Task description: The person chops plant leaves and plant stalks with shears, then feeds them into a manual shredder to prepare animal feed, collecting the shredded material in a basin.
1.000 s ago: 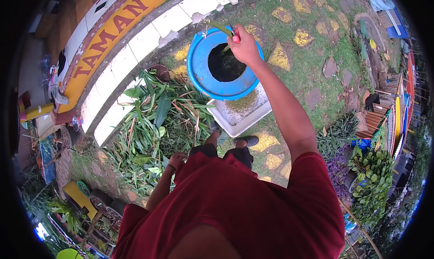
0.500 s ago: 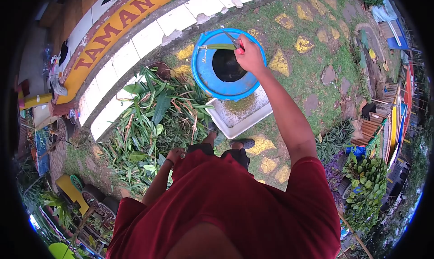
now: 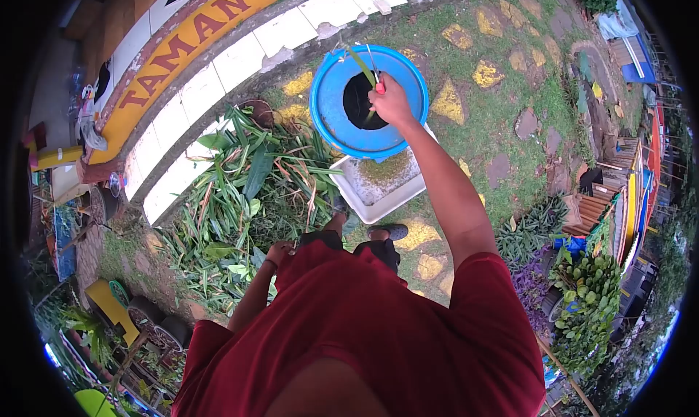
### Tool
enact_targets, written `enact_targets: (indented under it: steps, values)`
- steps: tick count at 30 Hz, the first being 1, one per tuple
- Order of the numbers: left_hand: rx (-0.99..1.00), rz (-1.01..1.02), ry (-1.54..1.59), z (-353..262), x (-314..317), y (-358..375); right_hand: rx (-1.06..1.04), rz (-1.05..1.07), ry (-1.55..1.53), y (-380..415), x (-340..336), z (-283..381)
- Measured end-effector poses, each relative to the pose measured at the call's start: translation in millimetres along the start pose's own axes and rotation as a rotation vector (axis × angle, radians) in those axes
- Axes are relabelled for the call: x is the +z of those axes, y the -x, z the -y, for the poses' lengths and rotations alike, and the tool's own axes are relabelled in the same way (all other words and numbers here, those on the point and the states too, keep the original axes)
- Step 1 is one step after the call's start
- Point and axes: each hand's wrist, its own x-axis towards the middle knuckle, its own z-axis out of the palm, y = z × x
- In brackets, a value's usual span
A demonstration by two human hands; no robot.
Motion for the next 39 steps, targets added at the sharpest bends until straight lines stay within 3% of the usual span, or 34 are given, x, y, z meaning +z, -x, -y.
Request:
enact_targets:
  steps: [1, 2, 3, 5, 7, 9, 10, 11, 13, 14, 15, 17, 18, 19, 21, 25, 26, 27, 30, 34, 35, 37, 39]
  values:
    - [0.001, -0.001, -0.001, 7, 0, -1, -0.067, 0.047, 0.421, 2, -6, 10]
    - [0.041, 0.001, -0.042, 16, 0, -2, -0.122, 0.072, 0.646, 8, -12, 41]
    - [0.079, 0.004, -0.082, 16, -1, -1, -0.125, 0.073, 0.648, 6, -15, 49]
    - [0.074, 0.015, -0.059, 17, -2, 0, -0.273, -0.119, 0.536, -6, -20, 60]
    - [0.060, 0.026, -0.040, 21, 1, 1, -0.253, -0.147, 0.398, -17, -17, 53]
    - [-0.085, 0.021, 0.055, 25, 6, 0, -0.310, -0.175, 0.276, -20, -6, 45]
    - [-0.089, 0.017, 0.055, 15, 5, 5, -0.363, -0.118, 0.486, -11, -4, 47]
    - [-0.067, 0.014, 0.029, 5, 3, 9, -0.366, -0.113, 0.480, -12, -1, 37]
    - [-0.050, 0.003, 0.006, -4, 4, 14, -0.280, 0.025, 0.584, -16, 2, -10]
    - [-0.001, -0.006, 0.000, -1, 5, 16, -0.197, -0.035, 0.647, -13, 3, -22]
    - [0.051, -0.019, -0.010, 0, 1, 15, -0.201, -0.031, 0.638, -12, 4, -21]
    - [0.041, -0.051, -0.004, -4, 4, 18, 0.110, 0.061, 0.069, -3, 0, -9]
    - [0.043, -0.073, 0.000, -2, 4, 23, 0.107, 0.109, 0.147, 0, -8, 6]
    - [0.048, -0.067, -0.004, -2, 1, 28, 0.108, 0.100, 0.148, 0, -14, 6]
    - [-0.092, 0.086, 0.085, -5, -2, 26, 0.184, -0.058, -0.240, -12, -33, 21]
    - [-0.113, 0.032, -0.090, -6, -2, 17, -0.070, -0.102, -0.236, -22, -37, 36]
    - [-0.106, 0.047, -0.065, -8, -2, 16, -0.142, -0.141, -0.079, -24, -35, 39]
    - [-0.103, 0.059, -0.040, -9, -4, 16, -0.137, -0.154, -0.084, -20, -30, 40]
    - [-0.056, 0.003, 0.013, -17, -5, 13, -0.199, -0.181, 0.290, -22, -15, 18]
    - [-0.134, 0.013, 0.153, -13, 3, 10, -0.119, -0.195, 0.286, -17, 13, -17]
    - [-0.136, 0.013, 0.147, -13, 3, 11, -0.116, -0.198, 0.281, -16, 24, -33]
    - [-0.112, 0.039, 0.143, -9, 4, 13, 0.044, -0.175, -0.193, -10, 39, -44]
    - [-0.097, 0.027, 0.051, -5, 4, 17, 0.084, -0.150, -0.304, -6, 37, -38]
